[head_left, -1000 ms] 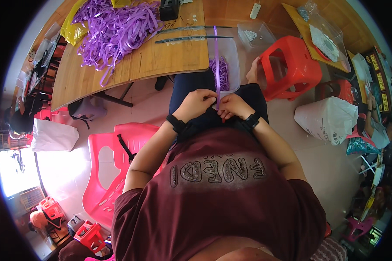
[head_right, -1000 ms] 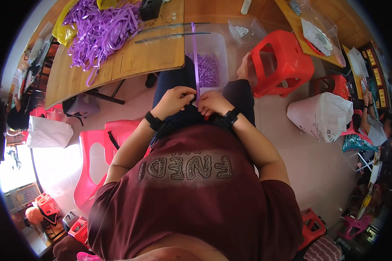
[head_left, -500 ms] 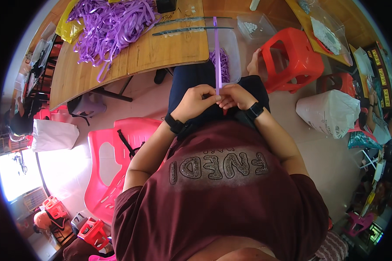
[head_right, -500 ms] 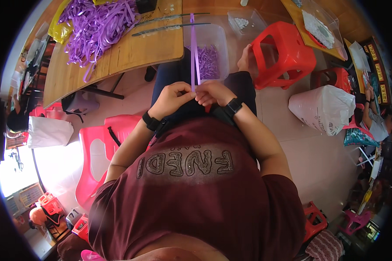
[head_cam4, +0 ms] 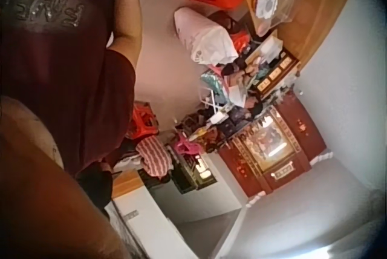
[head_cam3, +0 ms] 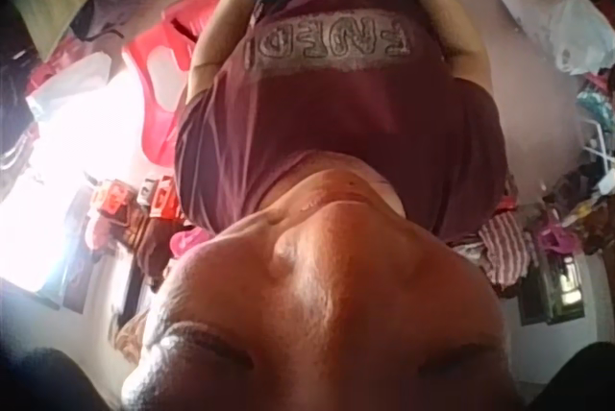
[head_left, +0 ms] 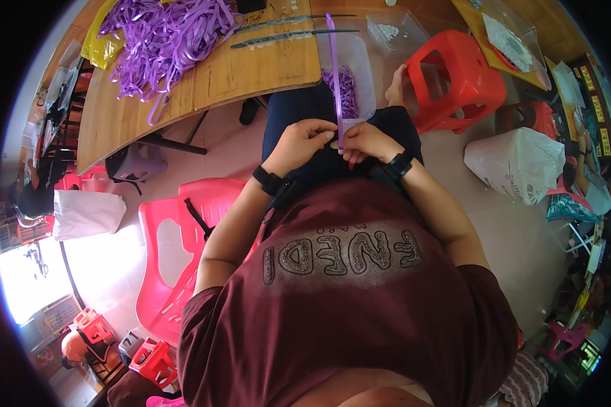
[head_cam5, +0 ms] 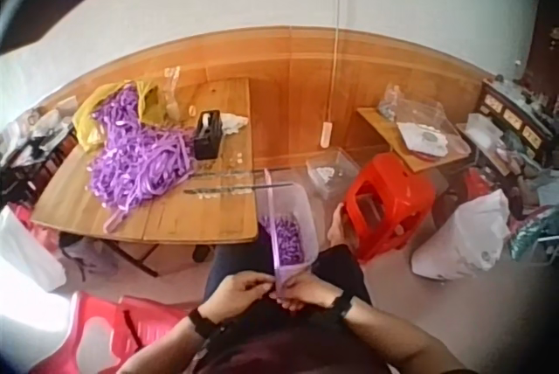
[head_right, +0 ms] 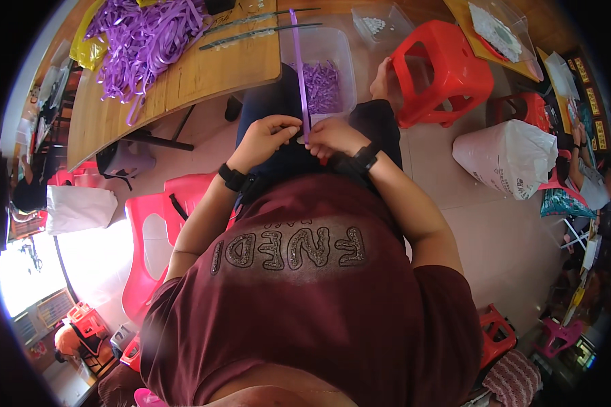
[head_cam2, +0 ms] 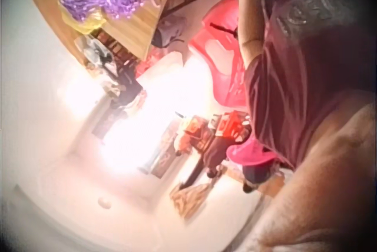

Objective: Measuring and sorting purple ribbon strips into a plastic container at a workshop table.

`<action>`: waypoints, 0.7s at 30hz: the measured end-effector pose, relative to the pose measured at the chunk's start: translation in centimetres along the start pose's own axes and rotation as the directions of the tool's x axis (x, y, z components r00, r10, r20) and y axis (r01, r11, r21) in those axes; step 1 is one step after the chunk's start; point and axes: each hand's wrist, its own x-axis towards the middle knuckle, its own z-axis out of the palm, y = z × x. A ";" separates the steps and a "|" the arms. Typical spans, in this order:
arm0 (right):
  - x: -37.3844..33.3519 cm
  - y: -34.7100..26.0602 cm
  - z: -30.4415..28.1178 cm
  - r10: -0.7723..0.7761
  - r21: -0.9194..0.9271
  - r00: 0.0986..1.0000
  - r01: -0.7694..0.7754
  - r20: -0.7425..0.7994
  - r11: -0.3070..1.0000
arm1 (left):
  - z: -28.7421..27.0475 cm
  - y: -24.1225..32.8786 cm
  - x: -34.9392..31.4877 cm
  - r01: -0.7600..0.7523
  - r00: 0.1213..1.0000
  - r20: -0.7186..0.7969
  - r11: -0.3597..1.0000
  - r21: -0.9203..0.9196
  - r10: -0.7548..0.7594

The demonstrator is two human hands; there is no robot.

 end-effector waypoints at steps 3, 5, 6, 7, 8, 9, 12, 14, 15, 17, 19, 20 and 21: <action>-0.3 -0.1 -0.1 0.033 0.016 0.999 -0.033 0.000 0.999 | 0.3 -1.2 0.8 -0.013 0.999 0.041 0.995 0.097 0.009; -0.5 -0.3 0.0 0.041 0.007 0.999 -0.041 -0.013 0.999 | 0.5 -1.6 1.3 -0.042 0.997 0.072 0.994 0.097 0.035; -0.5 -0.4 0.1 0.039 0.015 0.999 -0.039 -0.001 0.999 | 0.6 -1.7 1.7 -0.061 0.995 0.083 0.996 0.058 0.056; -0.6 -0.7 0.1 0.036 0.022 0.999 -0.036 0.010 0.999 | 0.8 -1.5 2.0 -0.081 0.993 0.092 0.997 0.018 0.079; -0.7 -0.9 0.2 0.036 0.019 0.999 -0.036 0.009 0.999 | 1.0 -1.2 2.2 -0.083 0.993 0.090 0.996 0.017 0.081; -0.9 -1.1 0.5 0.031 0.009 0.999 -0.031 0.016 0.999 | 1.2 -0.9 2.5 -0.009 0.996 0.092 0.996 -0.093 0.017; -0.7 -0.9 0.6 0.023 -0.006 0.999 -0.023 0.028 1.000 | 1.3 -0.6 3.5 0.079 0.996 0.066 0.971 -0.227 -0.065; -0.9 -1.5 0.3 0.052 -0.039 0.998 -0.050 0.048 0.998 | 1.3 -0.9 3.8 0.081 0.996 0.000 0.966 -0.247 -0.084; -0.9 -2.1 -0.5 0.049 -0.050 0.998 -0.046 0.050 0.998 | 1.2 -1.2 3.6 0.073 0.997 -0.010 0.966 -0.250 -0.078; -1.3 -2.8 -2.8 -0.074 -0.024 0.997 0.075 0.022 0.997 | 1.3 -1.0 3.0 0.093 0.995 -0.032 0.987 -0.133 -0.098; -1.1 -4.2 -4.3 -0.142 0.066 0.985 0.149 -0.097 0.987 | 1.1 -0.9 2.8 0.077 0.995 -0.048 0.991 -0.110 -0.083; -0.9 -5.3 -4.3 -0.250 0.077 0.954 0.265 -0.165 0.961 | 0.9 -0.7 2.8 0.094 0.994 -0.037 0.988 -0.120 -0.099; -0.5 -6.4 -4.2 -0.352 0.080 0.906 0.379 -0.234 0.922 | 0.8 -0.6 2.8 0.112 0.993 -0.025 0.985 -0.129 -0.116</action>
